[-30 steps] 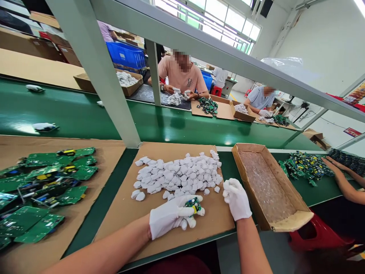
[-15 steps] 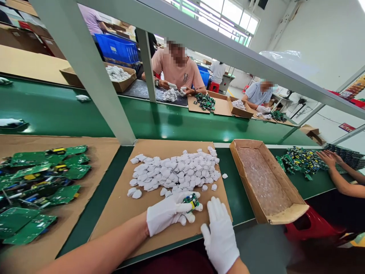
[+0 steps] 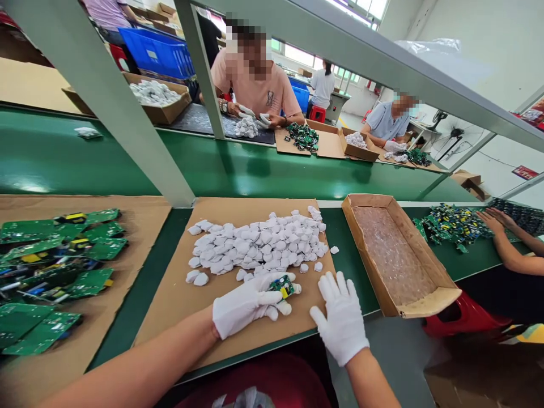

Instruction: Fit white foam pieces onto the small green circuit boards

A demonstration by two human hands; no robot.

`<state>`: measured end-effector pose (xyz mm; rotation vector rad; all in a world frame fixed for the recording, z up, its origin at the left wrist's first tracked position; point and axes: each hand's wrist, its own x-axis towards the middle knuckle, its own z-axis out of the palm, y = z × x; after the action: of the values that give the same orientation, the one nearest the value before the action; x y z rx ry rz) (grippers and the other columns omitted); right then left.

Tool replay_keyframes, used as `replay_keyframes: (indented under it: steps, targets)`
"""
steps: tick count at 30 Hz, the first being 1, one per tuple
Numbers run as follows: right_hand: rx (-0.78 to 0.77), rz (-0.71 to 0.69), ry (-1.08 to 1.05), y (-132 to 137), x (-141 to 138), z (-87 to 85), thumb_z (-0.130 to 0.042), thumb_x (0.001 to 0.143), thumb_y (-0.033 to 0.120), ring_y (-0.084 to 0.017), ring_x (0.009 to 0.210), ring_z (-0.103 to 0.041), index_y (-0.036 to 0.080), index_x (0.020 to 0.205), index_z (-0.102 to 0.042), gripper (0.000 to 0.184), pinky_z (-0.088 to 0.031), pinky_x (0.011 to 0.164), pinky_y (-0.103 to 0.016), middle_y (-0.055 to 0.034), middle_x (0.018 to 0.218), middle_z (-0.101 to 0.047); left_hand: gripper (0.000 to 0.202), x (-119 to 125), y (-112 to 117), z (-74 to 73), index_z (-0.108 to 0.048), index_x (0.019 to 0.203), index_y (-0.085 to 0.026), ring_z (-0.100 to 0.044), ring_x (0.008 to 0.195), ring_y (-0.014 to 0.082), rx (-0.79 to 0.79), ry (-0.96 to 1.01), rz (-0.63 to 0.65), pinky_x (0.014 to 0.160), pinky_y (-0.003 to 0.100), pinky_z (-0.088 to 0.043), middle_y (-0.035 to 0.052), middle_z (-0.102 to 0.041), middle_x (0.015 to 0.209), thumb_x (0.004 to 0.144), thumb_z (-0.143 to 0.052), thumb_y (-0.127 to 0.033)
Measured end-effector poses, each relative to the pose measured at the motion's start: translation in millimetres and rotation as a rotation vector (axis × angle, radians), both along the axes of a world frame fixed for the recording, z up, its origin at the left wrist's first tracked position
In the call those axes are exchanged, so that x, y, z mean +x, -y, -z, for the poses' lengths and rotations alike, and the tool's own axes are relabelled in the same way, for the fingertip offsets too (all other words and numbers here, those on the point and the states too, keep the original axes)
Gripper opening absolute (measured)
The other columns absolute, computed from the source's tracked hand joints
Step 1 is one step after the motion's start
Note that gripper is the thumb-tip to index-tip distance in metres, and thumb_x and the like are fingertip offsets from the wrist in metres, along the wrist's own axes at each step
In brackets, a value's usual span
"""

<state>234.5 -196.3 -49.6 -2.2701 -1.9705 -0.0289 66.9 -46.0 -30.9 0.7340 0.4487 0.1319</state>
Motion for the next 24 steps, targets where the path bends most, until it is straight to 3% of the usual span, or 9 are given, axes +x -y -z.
replay_keyframes:
  steps: [2,5,9,13,18,21,24]
  targets:
    - [0.009,-0.006,-0.002,-0.7,0.5,1.5,-0.054,0.080,0.035,-0.035,0.134,-0.022,0.015,0.138,-0.038,0.064,-0.020,0.106,-0.056,-0.0105,0.144,-0.034,0.056,0.4,1.3,0.0,-0.047,0.117,-0.018,-0.065,0.067,0.0123,0.020,0.001,-0.004,0.052,0.019,-0.046,0.0141,-0.057,0.115,0.068,-0.073,-0.025]
    - [-0.014,-0.140,-0.020,-0.3,-0.6,4.3,-0.056,0.078,0.037,-0.033,0.135,-0.023,0.015,0.140,-0.033,0.070,-0.021,0.108,-0.052,-0.0094,0.147,-0.029,0.063,1.7,2.9,-1.6,-0.043,0.122,-0.018,-0.064,0.061,0.0119,0.050,-0.003,-0.003,0.046,0.018,-0.043,0.0145,-0.060,0.108,0.067,-0.073,-0.028]
    - [0.053,0.017,0.059,1.0,-0.4,6.5,-0.051,0.082,0.032,-0.035,0.133,-0.024,0.015,0.138,-0.037,0.061,-0.022,0.105,-0.057,-0.0107,0.143,-0.037,0.061,2.3,1.7,-4.8,-0.046,0.116,-0.017,-0.064,0.064,0.0115,0.078,-0.004,-0.031,0.047,0.017,-0.043,0.0149,-0.057,0.114,0.064,-0.075,-0.030]
    - [0.044,-0.128,0.070,1.3,0.1,7.0,-0.051,0.082,0.035,-0.032,0.133,-0.027,0.013,0.140,-0.032,0.065,-0.023,0.107,-0.052,-0.0109,0.144,-0.034,0.065,1.8,-0.6,-5.3,-0.045,0.114,-0.018,-0.064,0.065,0.0125,0.054,0.042,-0.034,0.047,0.018,-0.042,0.0150,-0.056,0.116,0.058,-0.079,-0.028]
    - [0.170,0.046,0.075,-5.7,19.9,8.3,-0.047,0.086,0.023,-0.033,0.118,-0.047,0.019,0.126,-0.054,0.041,-0.036,0.097,-0.053,-0.0109,0.126,-0.056,0.041,0.7,0.0,-9.6,-0.051,0.093,-0.015,-0.064,0.072,0.0140,0.130,0.046,-0.109,0.052,0.018,-0.043,0.0124,-0.063,0.102,0.062,-0.076,-0.025]
    - [0.302,0.079,-0.173,-10.5,25.7,4.9,-0.048,0.087,0.025,-0.026,0.093,-0.061,0.023,0.114,-0.062,0.030,-0.047,0.082,-0.043,-0.0095,0.100,-0.068,0.038,0.0,0.7,-11.3,-0.052,0.093,-0.015,-0.064,0.086,0.0185,0.120,0.030,-0.164,0.063,0.021,-0.047,0.0101,-0.064,0.099,0.063,-0.075,-0.024]
    - [0.407,0.139,-0.670,-13.6,15.7,-8.3,-0.050,0.088,0.032,-0.020,0.075,-0.064,0.021,0.111,-0.058,0.027,-0.051,0.071,-0.036,-0.0069,0.086,-0.072,0.045,0.9,0.4,-8.8,-0.052,0.105,-0.016,-0.065,0.076,0.0157,0.154,0.033,-0.173,0.054,0.020,-0.044,0.0113,-0.060,0.108,0.066,-0.072,-0.027]
